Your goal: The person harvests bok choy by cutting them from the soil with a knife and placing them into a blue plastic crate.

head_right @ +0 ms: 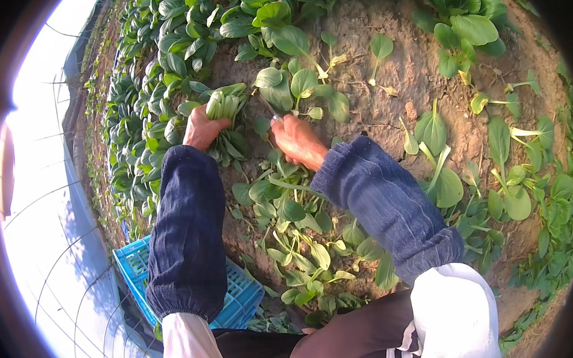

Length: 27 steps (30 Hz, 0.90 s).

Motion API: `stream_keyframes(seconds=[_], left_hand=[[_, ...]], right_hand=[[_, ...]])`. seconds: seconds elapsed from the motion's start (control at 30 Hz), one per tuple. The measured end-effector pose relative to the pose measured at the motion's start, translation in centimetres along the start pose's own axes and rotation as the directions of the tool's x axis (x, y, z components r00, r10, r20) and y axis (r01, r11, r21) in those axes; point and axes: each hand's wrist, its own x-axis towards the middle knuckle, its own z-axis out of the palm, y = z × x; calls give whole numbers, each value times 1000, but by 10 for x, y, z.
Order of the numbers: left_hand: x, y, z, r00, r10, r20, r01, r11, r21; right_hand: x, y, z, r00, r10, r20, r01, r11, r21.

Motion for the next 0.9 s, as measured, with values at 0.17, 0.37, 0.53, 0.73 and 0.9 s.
stream_keyframes(seconds=[0.17,0.37,0.53,0.73,0.9], left_hand=[[2,-5,3,997,-64,39,68,988,-139],[1,-12,2,997,-69,31,72,987,-147],[3,-15,6,998,-59,13,60,989,-137],[-25,6,-18,1000,-19,-20,11,938,-347],[-83,39,-53,991,-94,98,135,577,-806]], right_hand=[[7,8,2,964,-244,-104,211,944,-252],[4,-5,6,988,-149,-42,138,973,-186],[23,5,0,971,-236,-31,199,875,-441],[22,15,3,952,-299,-69,230,845,-483],[-8,11,-20,749,-592,-297,509,801,-315]])
